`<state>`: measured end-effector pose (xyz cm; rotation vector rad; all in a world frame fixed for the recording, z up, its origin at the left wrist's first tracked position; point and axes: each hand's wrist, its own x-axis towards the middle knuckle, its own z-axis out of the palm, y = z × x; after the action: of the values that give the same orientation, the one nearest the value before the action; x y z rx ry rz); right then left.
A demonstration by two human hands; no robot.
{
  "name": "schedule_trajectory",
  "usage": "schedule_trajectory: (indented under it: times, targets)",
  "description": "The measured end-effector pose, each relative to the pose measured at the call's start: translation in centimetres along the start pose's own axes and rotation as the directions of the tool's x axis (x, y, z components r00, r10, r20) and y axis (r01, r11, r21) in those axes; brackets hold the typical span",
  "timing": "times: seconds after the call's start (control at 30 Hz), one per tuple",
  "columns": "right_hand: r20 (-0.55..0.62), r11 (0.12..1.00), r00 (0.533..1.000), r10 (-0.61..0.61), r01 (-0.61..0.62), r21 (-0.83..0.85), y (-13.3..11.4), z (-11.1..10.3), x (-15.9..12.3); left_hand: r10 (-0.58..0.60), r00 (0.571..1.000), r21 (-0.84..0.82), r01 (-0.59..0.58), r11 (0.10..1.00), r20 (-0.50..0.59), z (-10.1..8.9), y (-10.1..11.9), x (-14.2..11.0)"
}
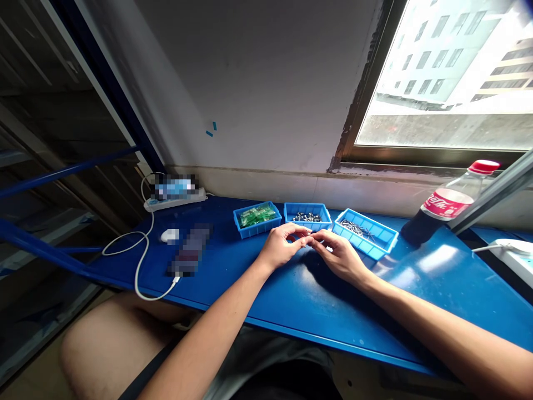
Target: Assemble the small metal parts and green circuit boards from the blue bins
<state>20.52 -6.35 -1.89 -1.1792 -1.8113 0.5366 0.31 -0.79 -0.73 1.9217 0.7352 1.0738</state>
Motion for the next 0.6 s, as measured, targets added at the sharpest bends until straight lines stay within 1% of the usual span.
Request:
schedule_trajectory:
  times: [0.07, 0.2, 0.37, 0.6]
  targets:
    - [-0.002, 1.000, 1.000, -0.009, 0.009, 0.010, 0.03, -0.05, 0.01, 0.020, 1.000, -0.009, -0.020, 1.000, 0.010, -0.04, 0.01, 0.08]
    - [0.014, 0.999, 0.999, -0.038, 0.038, 0.015, 0.24, -0.06, -0.03, 0.015, 1.000, -0.028, -0.015, 1.000, -0.009, -0.11, 0.15, 0.18]
    - [0.032, 0.999, 0.999, -0.038, 0.037, 0.026, 0.51, -0.03, -0.08, 0.010, 1.000, -0.048, -0.011, 0.999, -0.026, -0.11, 0.27, 0.14]
    - [0.042, 0.999, 0.998, -0.037, 0.036, 0.034, 0.55, 0.11, -0.06, 0.024, 1.000, -0.026, -0.025, 0.999, -0.019, -0.27, 0.23, -0.02]
